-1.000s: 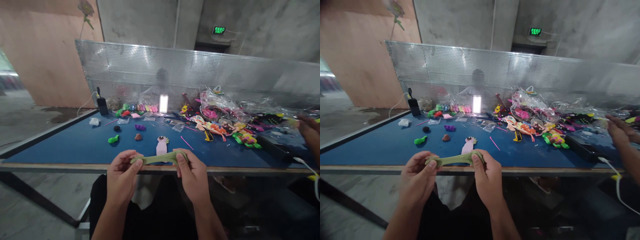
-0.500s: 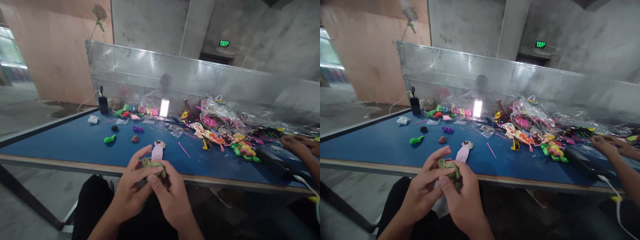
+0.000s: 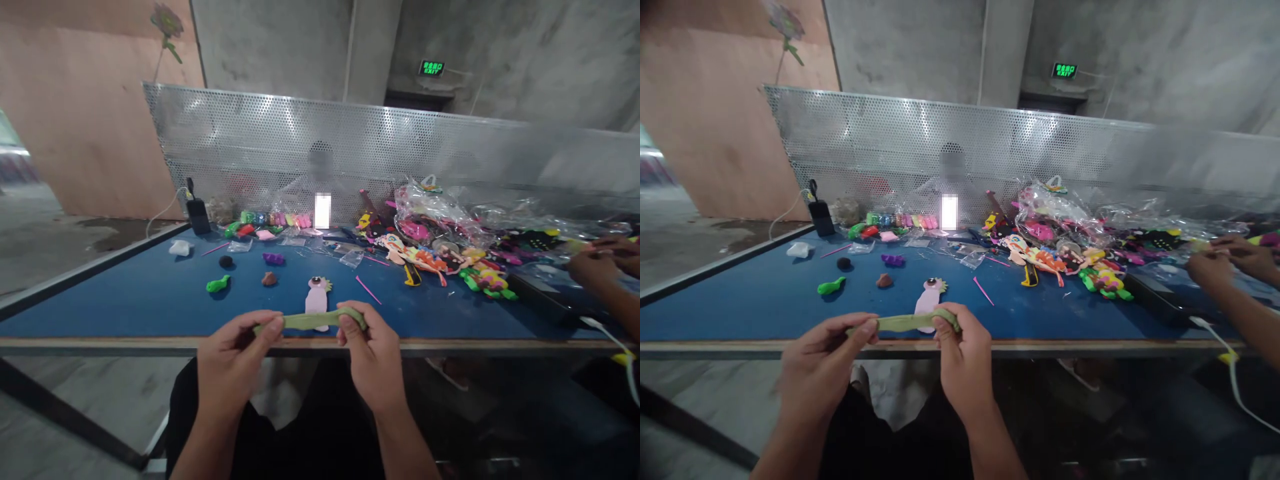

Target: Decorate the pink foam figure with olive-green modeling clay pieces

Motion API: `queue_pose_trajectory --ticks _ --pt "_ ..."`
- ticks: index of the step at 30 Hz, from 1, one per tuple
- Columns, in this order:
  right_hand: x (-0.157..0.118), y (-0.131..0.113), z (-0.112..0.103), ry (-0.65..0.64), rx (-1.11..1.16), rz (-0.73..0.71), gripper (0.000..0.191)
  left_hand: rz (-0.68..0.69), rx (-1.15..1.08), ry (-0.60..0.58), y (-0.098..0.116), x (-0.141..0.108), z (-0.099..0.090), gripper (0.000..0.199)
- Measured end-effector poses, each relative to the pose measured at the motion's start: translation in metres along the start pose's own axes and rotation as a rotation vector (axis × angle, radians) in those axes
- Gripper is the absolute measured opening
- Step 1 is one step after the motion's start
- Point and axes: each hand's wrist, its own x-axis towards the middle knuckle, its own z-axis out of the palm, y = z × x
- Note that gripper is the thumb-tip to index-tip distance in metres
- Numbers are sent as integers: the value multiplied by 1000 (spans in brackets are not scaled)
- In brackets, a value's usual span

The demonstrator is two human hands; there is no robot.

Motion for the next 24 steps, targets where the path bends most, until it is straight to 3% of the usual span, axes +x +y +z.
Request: queue_pose_trajectory --ticks 3,7,9,12,15,20,24 --pt "-1 0 2 46 21 15 30 -55 -211 56 -6 1 -2 22" --pt "-18 -6 21 -216 179 -61 44 154 -273 -165 3 -10 12 21" --pt "-25 -9 29 -301 239 -87 47 196 -227 -225 10 -15 20 32" --pt "-25 -11 32 -289 251 -67 39 41 -227 -276 16 -17 25 51" --pt "-19 -10 27 -274 212 -42 27 -158 -233 -306 11 -15 22 45" --pt "-6 -2 10 -218 222 73 26 -308 -300 -126 -11 -6 11 30" --pt "5 6 -5 27 159 114 30 -269 -417 30 -21 5 -1 30"
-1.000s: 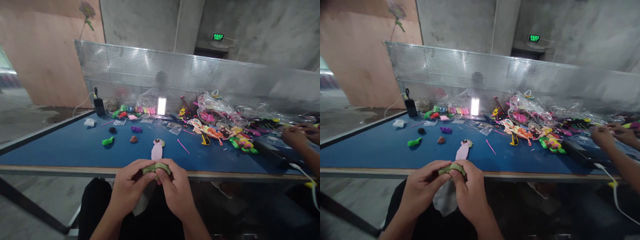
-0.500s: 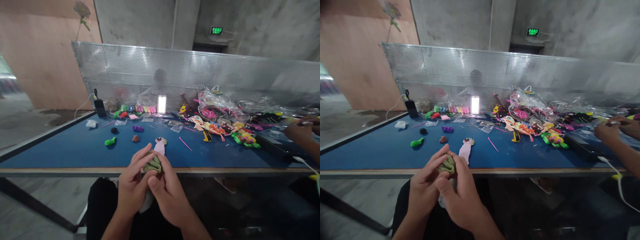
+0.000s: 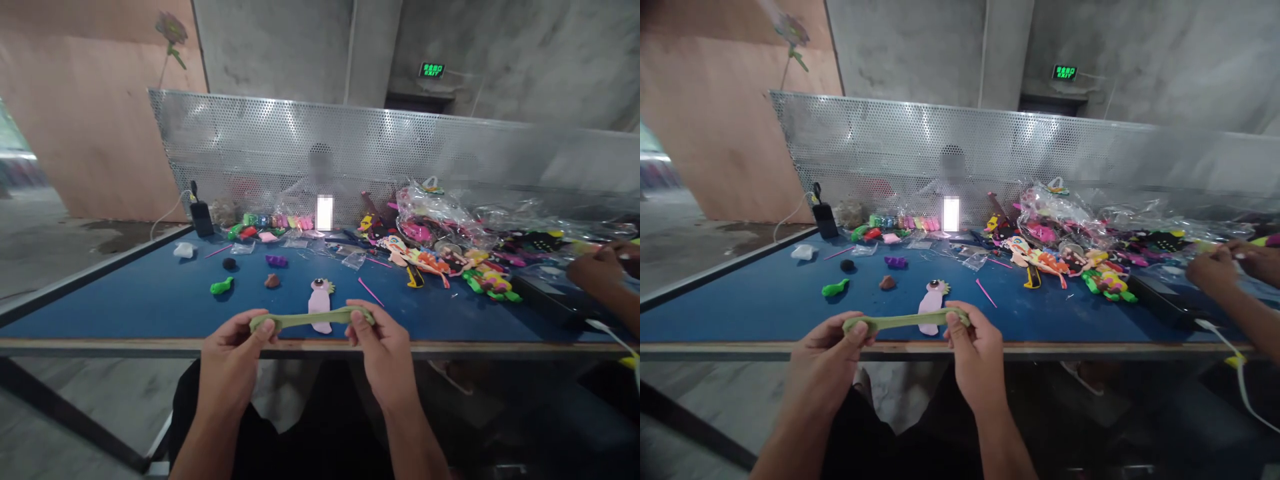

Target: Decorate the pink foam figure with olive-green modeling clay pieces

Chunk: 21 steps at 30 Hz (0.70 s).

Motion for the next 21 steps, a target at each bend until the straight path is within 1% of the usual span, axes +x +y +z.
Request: queue_pose_trajectory --ticks 1,2,3,4,5,6,7,8,9,10,11,12,15,16,18,21 --pt "1 0 -2 53 -12 6 31 35 -2 -9 2 1 -1 28" --pt "0 -1 -1 73 -16 5 33 86 11 -39 4 0 0 24" --pt "-2 -3 1 53 -4 -6 35 144 39 -85 7 -2 2 19" --pt "-6 -5 5 -10 26 -26 37 205 81 -144 10 -6 6 15" --pt "-11 -8 11 -107 75 -51 40 265 125 -214 13 -10 11 13" --pt "-16 -10 17 -212 133 -73 42 306 173 -276 15 -15 16 16" --pt "-20 -12 24 -300 181 -81 43 333 226 -321 17 -19 20 22" --pt "-24 -14 29 -344 208 -76 40 340 274 -346 18 -22 24 32" --pt "-27 -14 34 -359 221 -62 36 328 318 -355 19 -25 26 41" --pt "-29 -14 36 -351 228 -39 32 304 353 -357 19 -26 27 47" --pt "-29 -14 37 -331 230 -16 28 274 380 -357 19 -27 27 48" --pt "-28 -12 37 -312 230 6 24 241 402 -358 18 -26 26 45" --pt "-20 -7 27 -281 202 61 18 163 452 -343 17 -21 20 24" --pt "-16 -5 23 -258 174 67 19 143 455 -315 17 -18 16 21" --pt "-8 0 13 -196 121 68 23 89 428 -233 16 -12 9 22" --pt "2 7 0 -40 80 56 33 38 289 -124 13 -4 -3 25"
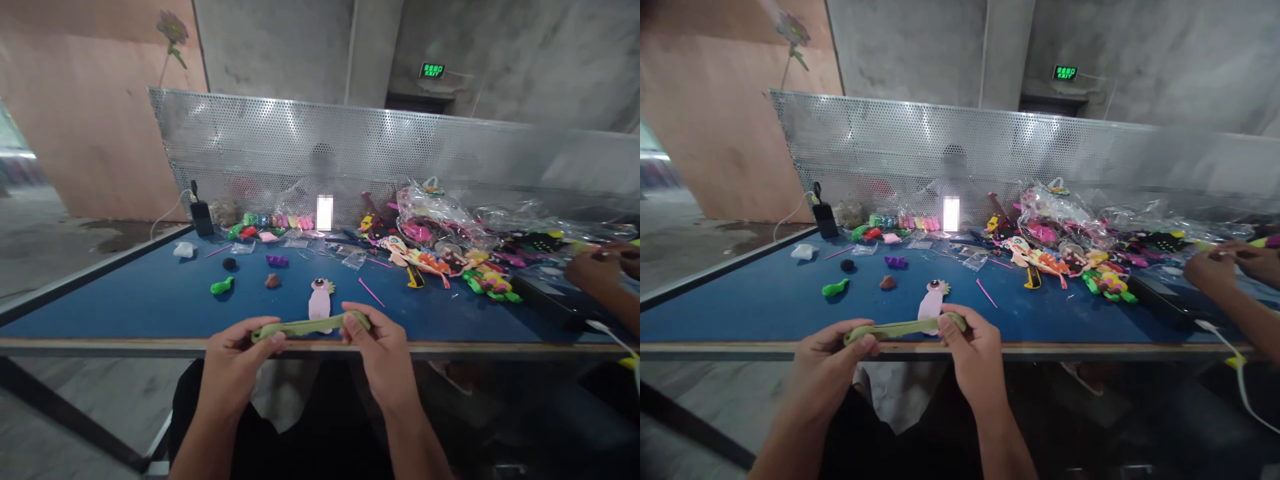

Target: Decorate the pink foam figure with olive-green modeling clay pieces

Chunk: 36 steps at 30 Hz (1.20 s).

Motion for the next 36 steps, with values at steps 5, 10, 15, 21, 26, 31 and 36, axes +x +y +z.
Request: queue_pose_trajectory --ticks 5,10,15,21,26,31,36 --pt "-6 -1 6 70 -132 -136 42 267 -56 -59 6 -6 5 20" --pt "-24 -13 28 -332 58 -170 53 423 205 -231 16 -16 27 46" --pt "-20 -10 23 -256 -42 -42 36 309 302 -277 13 -11 21 26" --pt "-15 -12 19 -258 -11 8 27 249 98 -459 17 -12 12 31" --pt "-21 -12 29 -240 -141 -93 21 2 -77 -498 12 -16 22 48" --pt "-24 -3 33 -262 -337 -365 33 -346 -366 -435 5 -17 31 57" --pt "-16 -1 27 -300 -329 -450 31 -341 -380 -383 4 -12 26 41"
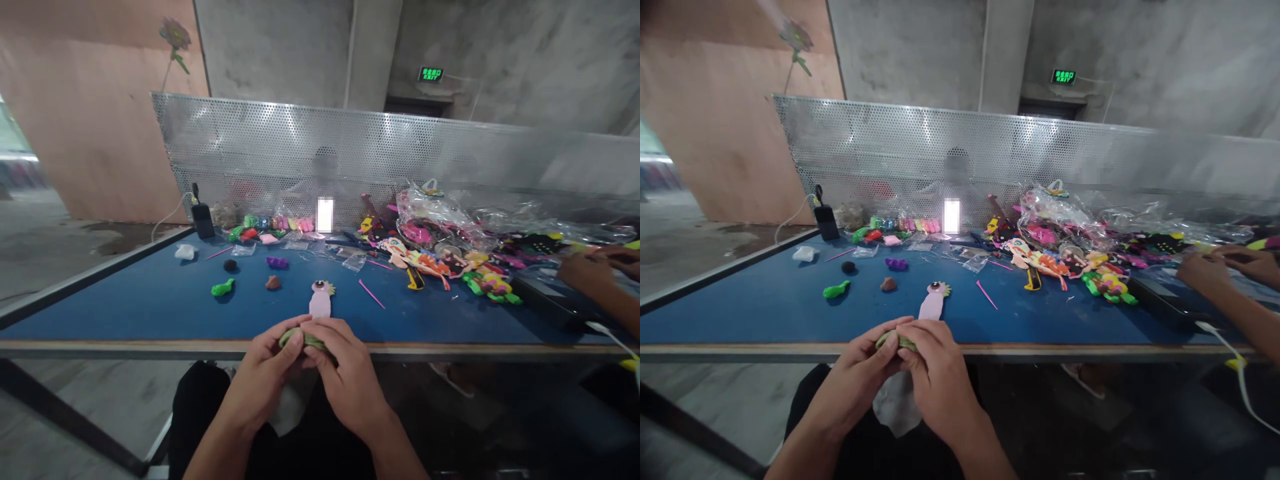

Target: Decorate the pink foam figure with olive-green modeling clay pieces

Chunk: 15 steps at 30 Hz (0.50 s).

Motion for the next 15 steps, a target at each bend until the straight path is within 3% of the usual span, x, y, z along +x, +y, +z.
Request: queue_pose_trajectory --ticks 6,11,15 --pt "5 7 -17 136 90 200 11 170 265 185 2 5 -17 32" --pt "4 23 -25 398 182 362 23 297 63 369 6 7 -21 35" --pt "-1 18 -12 616 203 401 29 423 58 357 2 2 -12 28"
